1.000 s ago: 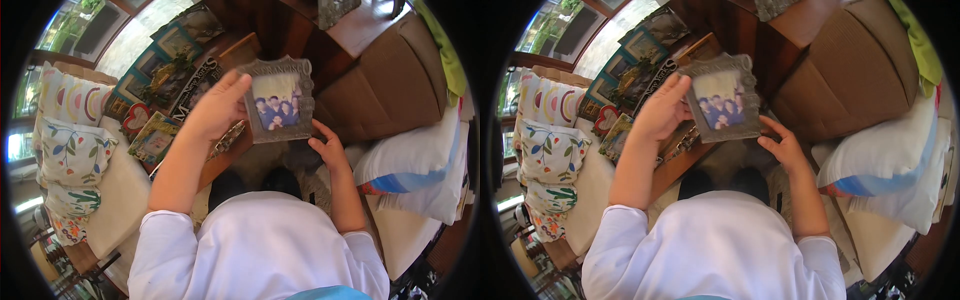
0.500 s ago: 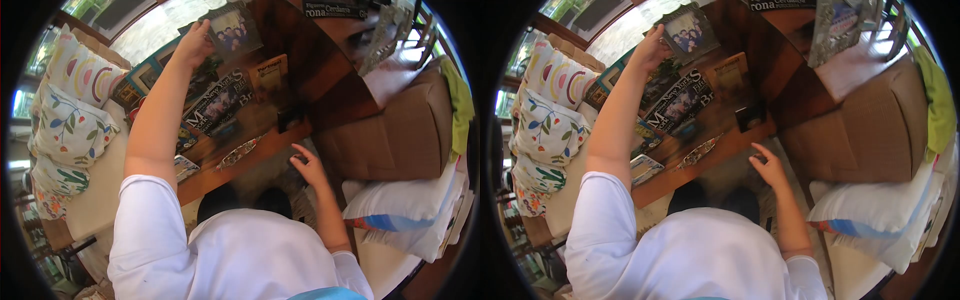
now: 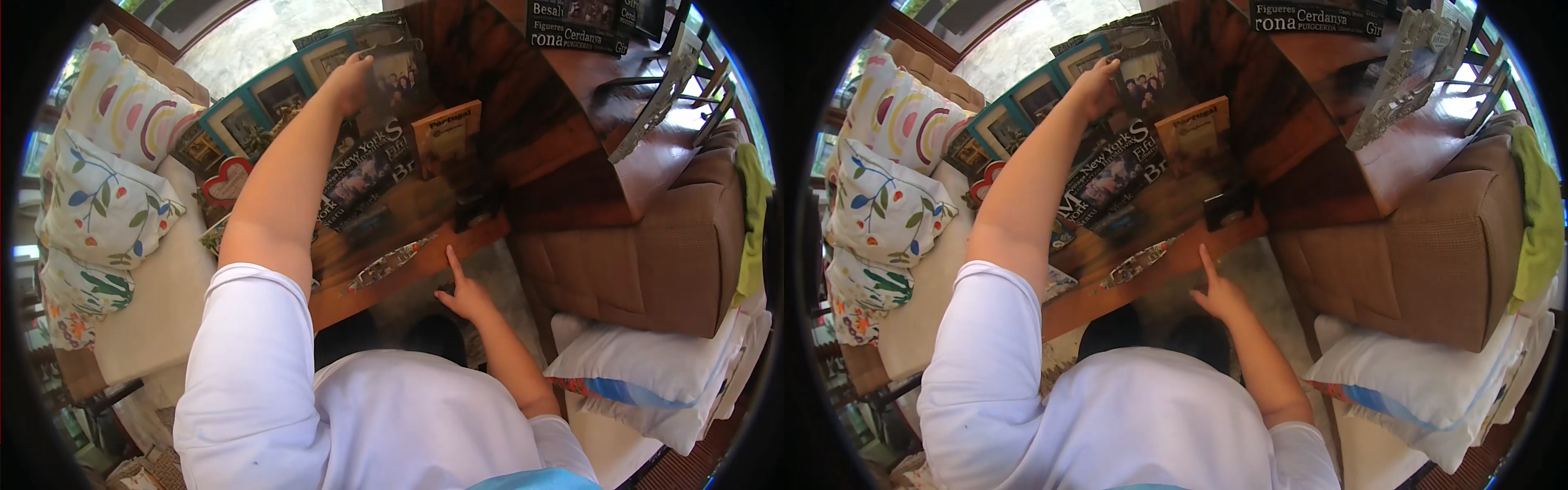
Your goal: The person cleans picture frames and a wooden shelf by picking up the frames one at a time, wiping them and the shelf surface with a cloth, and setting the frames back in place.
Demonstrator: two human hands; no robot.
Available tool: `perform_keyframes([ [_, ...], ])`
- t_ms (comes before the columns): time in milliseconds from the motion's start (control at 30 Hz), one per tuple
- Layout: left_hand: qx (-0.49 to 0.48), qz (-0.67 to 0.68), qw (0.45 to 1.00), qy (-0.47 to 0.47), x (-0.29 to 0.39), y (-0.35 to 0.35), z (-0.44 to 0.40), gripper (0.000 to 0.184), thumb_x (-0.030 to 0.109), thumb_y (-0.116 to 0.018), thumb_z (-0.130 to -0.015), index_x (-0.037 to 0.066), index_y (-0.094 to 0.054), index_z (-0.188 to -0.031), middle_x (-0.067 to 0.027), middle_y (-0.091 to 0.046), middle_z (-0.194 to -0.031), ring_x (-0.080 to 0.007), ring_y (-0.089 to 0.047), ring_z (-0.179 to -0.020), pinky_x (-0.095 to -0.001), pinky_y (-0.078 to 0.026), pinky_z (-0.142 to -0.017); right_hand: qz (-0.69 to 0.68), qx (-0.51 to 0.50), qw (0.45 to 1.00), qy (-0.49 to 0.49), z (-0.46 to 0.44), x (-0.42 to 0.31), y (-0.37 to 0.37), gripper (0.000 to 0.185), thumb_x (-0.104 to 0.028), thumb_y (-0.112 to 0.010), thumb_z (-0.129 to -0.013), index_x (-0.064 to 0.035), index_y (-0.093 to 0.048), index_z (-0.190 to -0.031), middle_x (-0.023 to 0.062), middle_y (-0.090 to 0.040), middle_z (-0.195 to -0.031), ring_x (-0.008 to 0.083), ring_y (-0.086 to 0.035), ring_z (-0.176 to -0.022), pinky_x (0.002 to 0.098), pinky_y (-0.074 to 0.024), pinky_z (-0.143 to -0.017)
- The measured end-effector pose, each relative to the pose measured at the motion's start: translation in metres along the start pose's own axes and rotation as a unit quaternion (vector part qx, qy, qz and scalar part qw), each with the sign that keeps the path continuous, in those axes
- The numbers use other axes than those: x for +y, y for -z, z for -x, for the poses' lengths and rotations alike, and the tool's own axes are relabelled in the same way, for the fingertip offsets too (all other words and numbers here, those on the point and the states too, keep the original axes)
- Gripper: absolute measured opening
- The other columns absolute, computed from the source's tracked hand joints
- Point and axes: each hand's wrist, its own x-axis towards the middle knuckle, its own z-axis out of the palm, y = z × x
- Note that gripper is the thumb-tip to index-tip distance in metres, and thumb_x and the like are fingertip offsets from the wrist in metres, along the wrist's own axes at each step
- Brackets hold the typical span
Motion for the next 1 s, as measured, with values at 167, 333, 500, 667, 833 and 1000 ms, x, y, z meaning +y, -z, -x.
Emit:
perform_keyframes([
  [167, 0.079, 0.123, 0.966, 0.212, 0.082, -0.056, 0.040, 0.030, 0.023, -0.044, -0.095, 0.014, -0.038, -0.123, -0.0115, -0.052, -0.118, -0.0278, -0.056, -0.101, -0.0470, -0.045, -0.085, 0.047, -0.041, 0.998, -0.021, 0.002, -0.006, 0.012, 0.098, -0.031, -0.064, -0.078, -0.0323, 0.008, -0.144, 0.0208, -0.065, -0.085, 0.0385, -0.063, -0.081, 0.0446, -0.0490, -0.072],
  [333, 0.022, 0.008, 0.990, 0.138, 0.040, -0.045, 0.012, 0.022, 0.021, -0.044, -0.096, 0.015, -0.041, -0.117, -0.0096, -0.054, -0.109, -0.0255, -0.057, -0.094, -0.0440, -0.047, -0.081, 0.050, -0.046, 0.998, -0.016, 0.002, -0.007, 0.016, 0.098, -0.031, -0.064, -0.078, -0.0322, 0.008, -0.144, 0.0205, -0.065, -0.084, 0.0378, -0.063, -0.079, 0.0439, -0.0493, -0.071],
  [500, 0.022, -0.033, 0.992, 0.122, 0.021, -0.046, 0.002, 0.019, 0.019, -0.043, -0.095, 0.015, -0.043, -0.114, -0.0078, -0.054, -0.103, -0.0236, -0.058, -0.090, -0.0420, -0.048, -0.080, 0.050, -0.054, 0.997, -0.020, 0.002, -0.007, 0.016, 0.098, -0.031, -0.064, -0.078, -0.0303, 0.009, -0.144, 0.0203, -0.065, -0.085, 0.0379, -0.063, -0.080, 0.0439, -0.0495, -0.072],
  [667, 0.027, -0.025, 0.982, 0.186, 0.061, -0.060, 0.019, 0.022, 0.012, -0.045, -0.093, 0.012, -0.046, -0.115, -0.0073, -0.057, -0.100, -0.0208, -0.059, -0.089, -0.0372, -0.050, -0.077, 0.061, -0.045, 0.997, -0.011, 0.003, -0.010, 0.017, 0.099, -0.031, -0.064, -0.077, -0.0274, 0.008, -0.145, 0.0195, -0.065, -0.085, 0.0377, -0.063, -0.080, 0.0442, -0.0496, -0.072],
  [833, 0.057, -0.103, 0.975, 0.189, 0.075, -0.061, 0.023, 0.034, 0.004, -0.046, -0.089, 0.011, -0.049, -0.122, -0.0077, -0.060, -0.101, -0.0185, -0.060, -0.087, -0.0327, -0.051, -0.072, 0.093, -0.034, 0.995, 0.000, 0.003, -0.042, 0.031, 0.098, -0.031, -0.064, -0.077, -0.0224, 0.005, -0.145, 0.0192, -0.065, -0.084, 0.0375, -0.063, -0.078, 0.0446, -0.0496, -0.071],
  [1000, 0.063, -0.256, 0.958, 0.108, 0.061, -0.056, 0.025, 0.035, 0.006, -0.049, -0.088, 0.012, -0.054, -0.121, -0.0071, -0.061, -0.100, -0.0170, -0.059, -0.082, -0.0300, -0.049, -0.069, 0.113, -0.038, 0.993, 0.001, -0.006, -0.049, 0.015, 0.100, -0.031, -0.064, -0.076, -0.0181, 0.006, -0.145, 0.0190, -0.065, -0.079, 0.0377, -0.063, -0.074, 0.0433, -0.0503, -0.067],
])
